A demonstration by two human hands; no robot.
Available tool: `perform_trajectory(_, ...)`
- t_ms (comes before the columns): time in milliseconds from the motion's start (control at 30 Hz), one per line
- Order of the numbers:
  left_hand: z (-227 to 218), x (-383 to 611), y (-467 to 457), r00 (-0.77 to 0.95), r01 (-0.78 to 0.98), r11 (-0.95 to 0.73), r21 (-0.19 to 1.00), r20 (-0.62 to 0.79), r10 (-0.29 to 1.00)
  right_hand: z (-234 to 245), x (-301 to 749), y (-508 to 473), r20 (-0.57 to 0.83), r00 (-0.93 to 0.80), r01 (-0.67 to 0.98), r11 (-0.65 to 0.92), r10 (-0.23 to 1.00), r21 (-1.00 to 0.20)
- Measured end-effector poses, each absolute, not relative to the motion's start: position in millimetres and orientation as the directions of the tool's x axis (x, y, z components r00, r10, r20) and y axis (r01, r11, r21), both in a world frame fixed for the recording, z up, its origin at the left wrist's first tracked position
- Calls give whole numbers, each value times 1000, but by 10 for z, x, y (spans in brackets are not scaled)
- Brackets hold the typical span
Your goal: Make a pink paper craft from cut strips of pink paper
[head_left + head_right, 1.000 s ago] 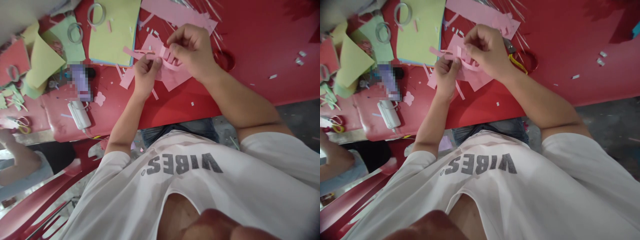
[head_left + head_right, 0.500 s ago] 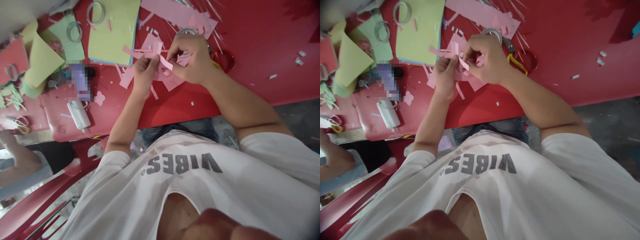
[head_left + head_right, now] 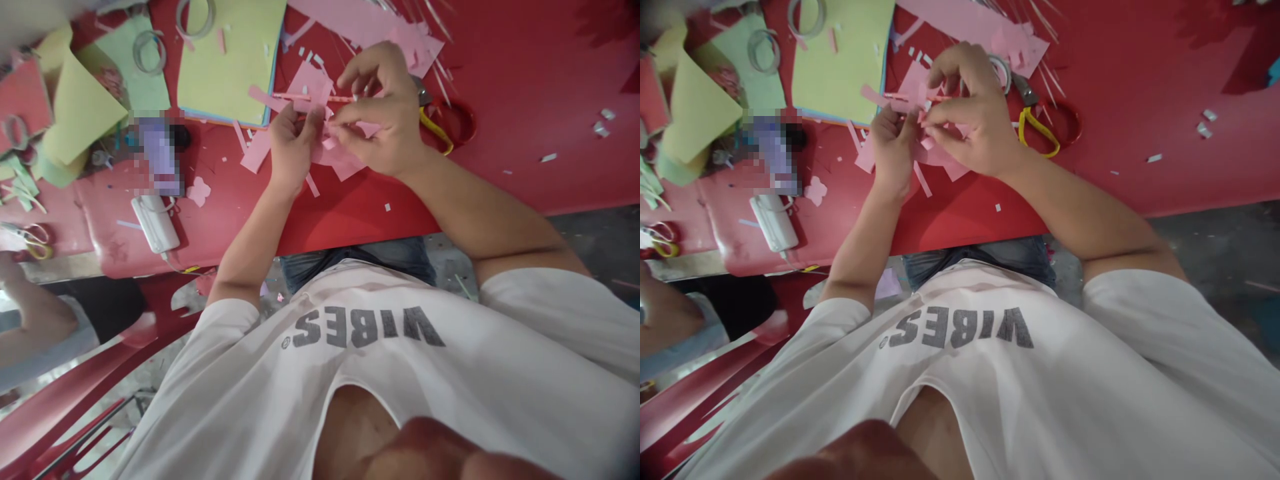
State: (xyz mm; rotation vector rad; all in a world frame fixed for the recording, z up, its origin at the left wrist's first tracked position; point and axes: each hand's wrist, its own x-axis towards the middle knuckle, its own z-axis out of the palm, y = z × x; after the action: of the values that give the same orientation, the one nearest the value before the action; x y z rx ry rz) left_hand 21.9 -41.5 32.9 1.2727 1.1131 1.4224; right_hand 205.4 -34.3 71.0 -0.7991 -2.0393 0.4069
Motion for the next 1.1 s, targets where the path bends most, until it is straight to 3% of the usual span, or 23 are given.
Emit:
perform_trajectory(267,327,204,-424,-68,-38,-179,983,177,982,709,2083,-324,539,-527,437,754,657,-490)
perform_trajectory(367,341,200,-419,-80,-48,-169,984,165,983,672,2065,-296,611,-538,357,814,581,-459)
perform_trajectory(467,338,208,-393,-85,-43,-147,988,143,986,659,2052,-280,678,-494,226,834,544,-504)
perform_trajectory(633,300,216,-348,-106,-39,-111,993,106,989,704,2071,-307,641,-442,304,778,627,-551)
perform_trajectory(933,345,168,-443,15,-133,-176,975,179,984,709,2048,-318,600,-374,463,703,707,-540)
perform_trajectory(1067,353,179,-422,-16,-112,-190,975,189,982,724,2035,-351,562,-311,457,639,766,-618)
perform_trajectory(1100,361,187,-418,-28,-97,-190,977,188,982,739,2044,-363,497,-325,443,594,805,-672)
